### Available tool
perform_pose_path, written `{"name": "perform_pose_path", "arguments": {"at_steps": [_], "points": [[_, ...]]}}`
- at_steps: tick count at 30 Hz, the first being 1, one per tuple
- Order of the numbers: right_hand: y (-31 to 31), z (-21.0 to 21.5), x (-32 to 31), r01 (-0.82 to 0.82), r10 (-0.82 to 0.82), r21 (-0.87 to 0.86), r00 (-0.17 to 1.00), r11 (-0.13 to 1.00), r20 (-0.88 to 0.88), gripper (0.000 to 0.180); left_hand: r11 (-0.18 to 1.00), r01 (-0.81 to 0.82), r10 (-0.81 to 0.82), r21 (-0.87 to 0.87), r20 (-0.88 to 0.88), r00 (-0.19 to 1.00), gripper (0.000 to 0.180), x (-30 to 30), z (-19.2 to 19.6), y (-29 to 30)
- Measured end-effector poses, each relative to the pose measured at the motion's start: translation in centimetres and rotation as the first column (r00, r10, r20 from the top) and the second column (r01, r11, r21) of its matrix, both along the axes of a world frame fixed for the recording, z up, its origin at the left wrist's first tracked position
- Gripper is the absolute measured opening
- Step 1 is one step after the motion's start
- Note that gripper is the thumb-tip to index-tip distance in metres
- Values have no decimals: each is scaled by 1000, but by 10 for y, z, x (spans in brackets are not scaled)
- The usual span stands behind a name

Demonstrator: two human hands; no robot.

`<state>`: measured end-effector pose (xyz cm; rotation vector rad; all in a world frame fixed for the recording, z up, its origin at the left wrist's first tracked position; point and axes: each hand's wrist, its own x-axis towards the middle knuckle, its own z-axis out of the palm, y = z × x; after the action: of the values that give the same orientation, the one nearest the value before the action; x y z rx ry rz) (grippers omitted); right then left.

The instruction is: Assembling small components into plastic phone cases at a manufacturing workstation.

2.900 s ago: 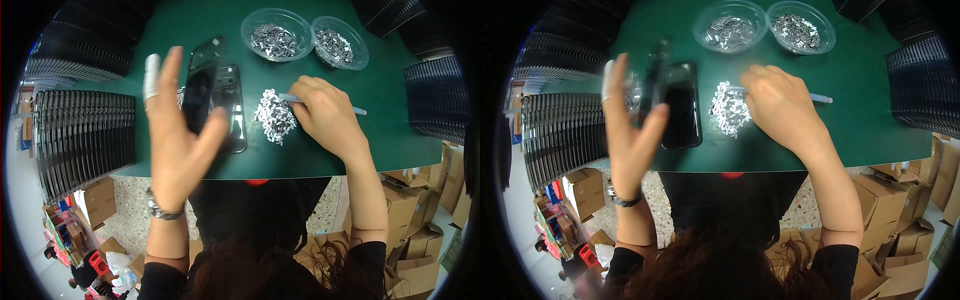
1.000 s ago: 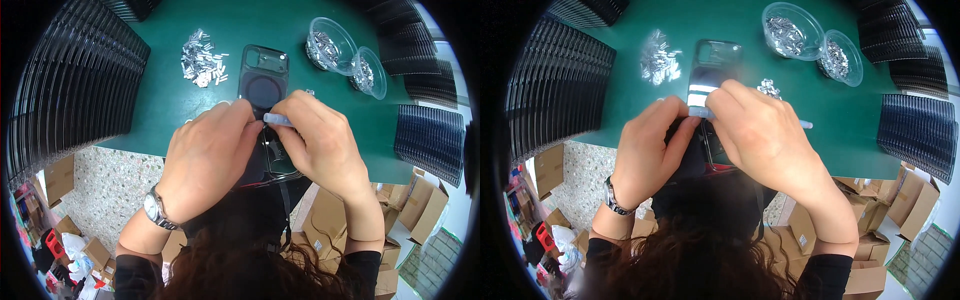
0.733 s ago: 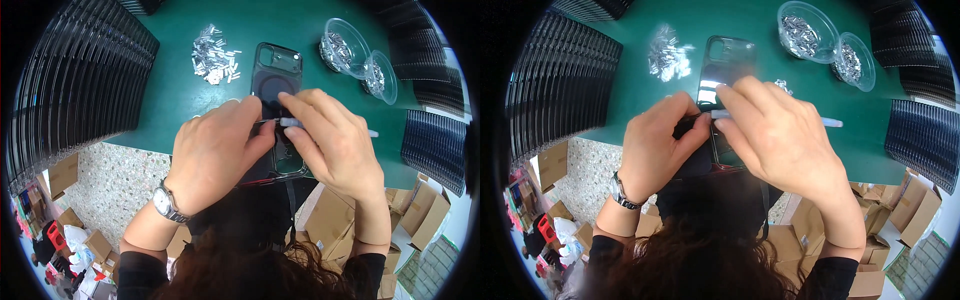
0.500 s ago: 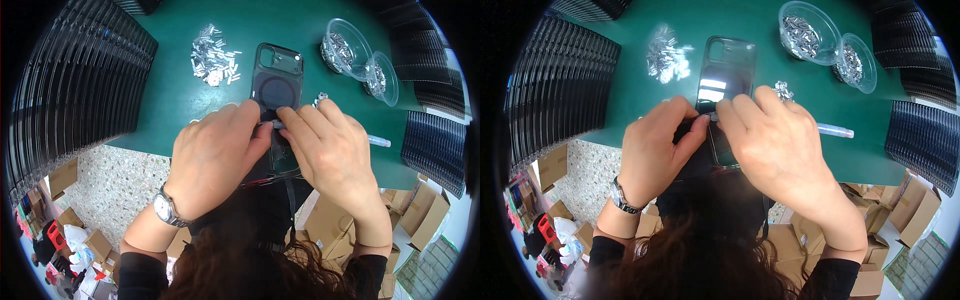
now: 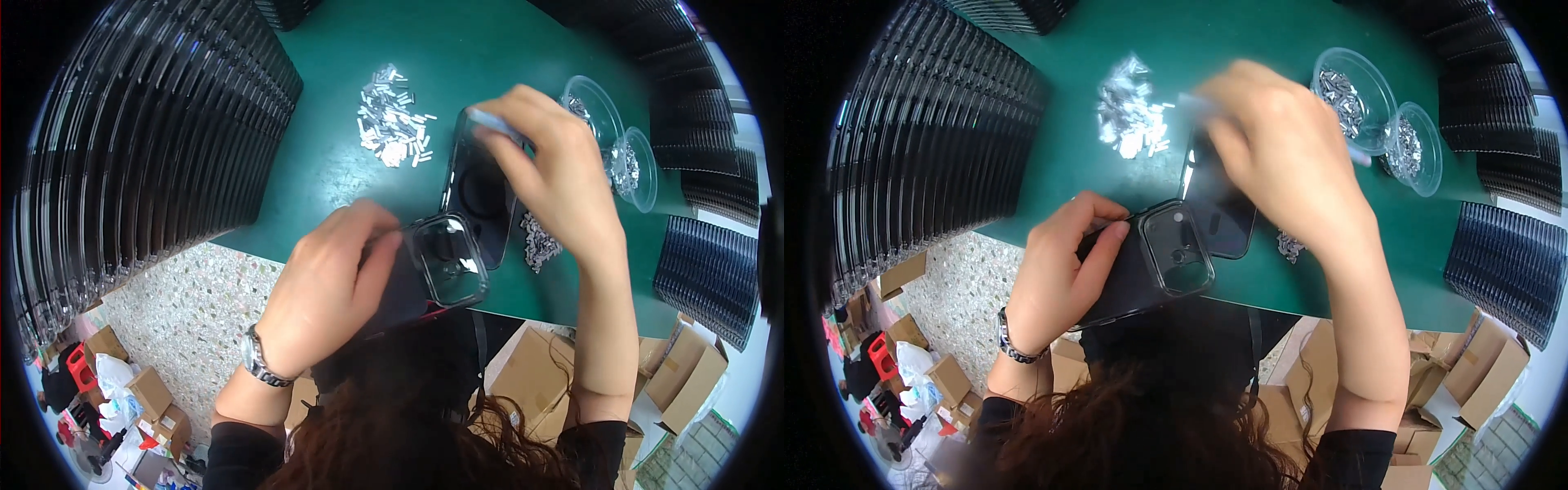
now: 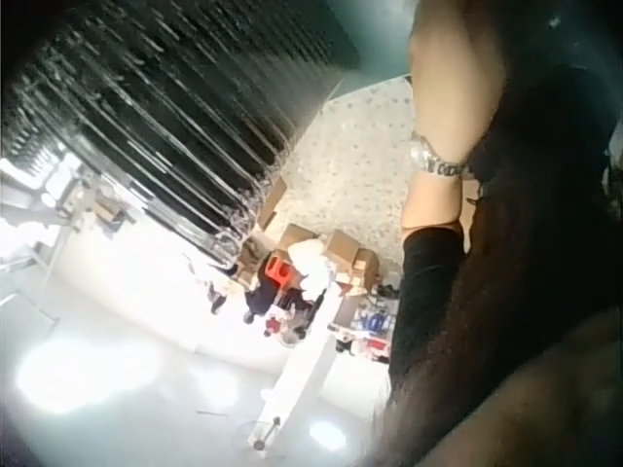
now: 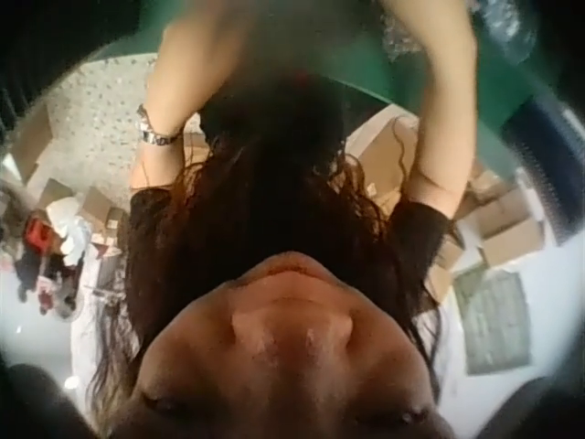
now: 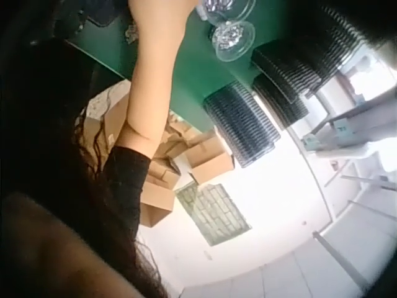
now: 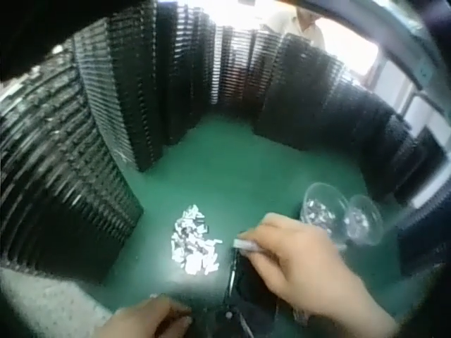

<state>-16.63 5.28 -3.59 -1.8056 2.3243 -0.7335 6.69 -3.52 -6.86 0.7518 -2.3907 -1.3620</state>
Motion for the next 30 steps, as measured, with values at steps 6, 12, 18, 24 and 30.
{"name": "perform_pose_path", "arguments": {"at_steps": [6, 12, 18, 24, 30], "points": [[-38, -39, 1, -53, 59, 41, 984, 998, -169, 11, 995, 5, -5, 95, 2, 1000, 11, 5, -3, -7], [-48, -34, 6, -61, 82, 99, 970, 993, -228, 9, 995, 21, -21, 96, -4, 1000, 9, 6, -3, -10], [-43, -29, -4, -26, 30, 58, 998, 998, -63, 16, 996, 32, -30, 86, -21, 999, 9, 7, -6, -9], [-45, -38, 0, -32, 39, 57, 991, 998, -132, 9, 992, 5, -4, 122, -4, 1000, 10, 5, -2, -6], [-48, -34, 10, -33, 61, 110, 963, 993, -261, 13, 996, 2, -4, 85, 16, 1000, 11, 4, -1, -5]]}}
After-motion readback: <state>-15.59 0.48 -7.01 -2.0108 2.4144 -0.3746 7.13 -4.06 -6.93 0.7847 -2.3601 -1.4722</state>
